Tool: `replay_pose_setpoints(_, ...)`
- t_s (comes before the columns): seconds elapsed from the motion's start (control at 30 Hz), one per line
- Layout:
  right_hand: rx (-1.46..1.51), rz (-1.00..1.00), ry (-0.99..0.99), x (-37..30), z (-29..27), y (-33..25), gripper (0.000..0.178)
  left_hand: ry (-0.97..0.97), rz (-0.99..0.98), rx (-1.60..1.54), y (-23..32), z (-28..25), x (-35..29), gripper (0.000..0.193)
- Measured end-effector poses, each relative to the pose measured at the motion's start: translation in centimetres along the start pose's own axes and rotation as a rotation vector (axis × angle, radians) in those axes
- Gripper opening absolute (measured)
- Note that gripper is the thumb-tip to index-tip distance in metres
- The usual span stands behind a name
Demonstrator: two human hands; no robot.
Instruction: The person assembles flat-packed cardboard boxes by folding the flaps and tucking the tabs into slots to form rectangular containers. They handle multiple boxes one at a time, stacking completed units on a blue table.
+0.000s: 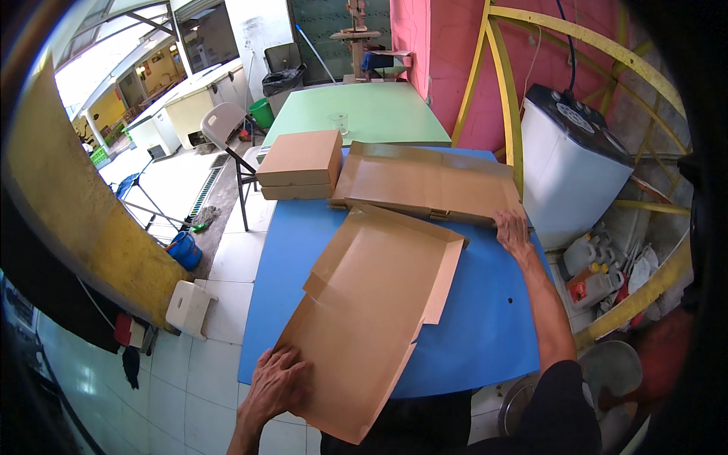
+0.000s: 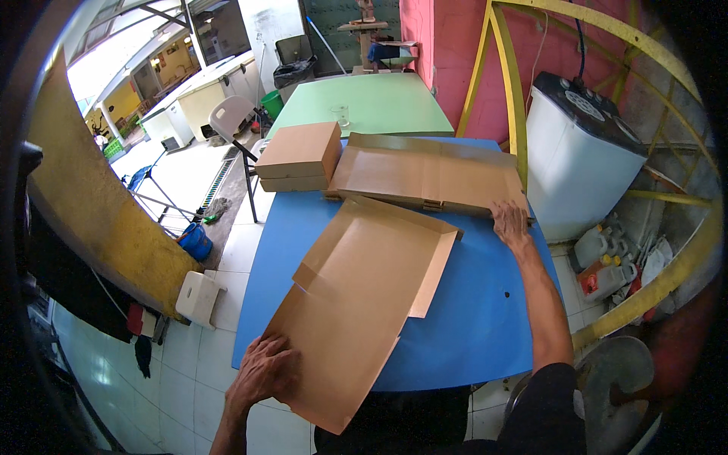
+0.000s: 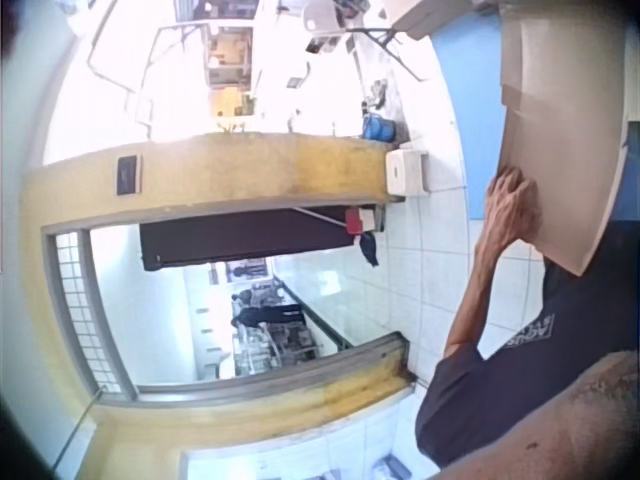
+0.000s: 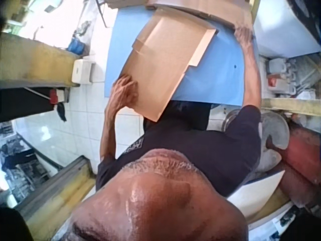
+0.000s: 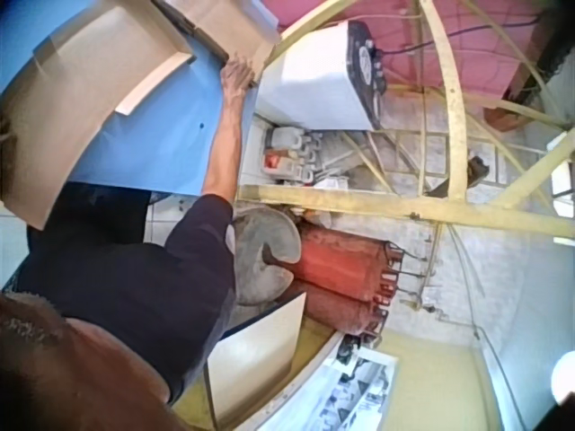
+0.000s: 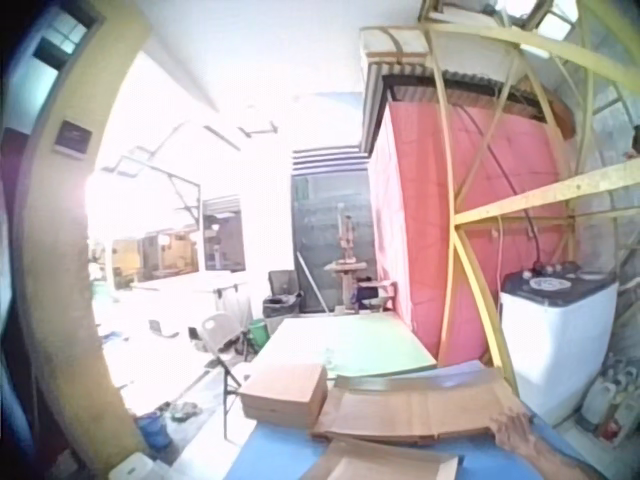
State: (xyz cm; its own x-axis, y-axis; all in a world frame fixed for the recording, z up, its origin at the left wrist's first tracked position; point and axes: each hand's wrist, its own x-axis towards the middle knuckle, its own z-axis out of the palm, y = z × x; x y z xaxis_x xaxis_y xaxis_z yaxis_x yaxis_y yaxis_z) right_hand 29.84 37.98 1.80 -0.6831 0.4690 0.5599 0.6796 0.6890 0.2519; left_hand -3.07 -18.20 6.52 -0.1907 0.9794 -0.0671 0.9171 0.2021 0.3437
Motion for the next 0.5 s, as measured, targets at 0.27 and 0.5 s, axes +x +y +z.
replay_pose_setpoints(0.27,0.032,0.08,-0.217,-5.6,-5.6,-4.9,0.024,0.052,0.006,-0.027,-1.2,0.2,-2.0,0.049)
replay_pose_setpoints(0.5,0.088,0.083,-0.085,-5.6,-6.2,-7.5,0.013,0.141,0.067,-0.001,-0.6,0.4,-1.0,0.047)
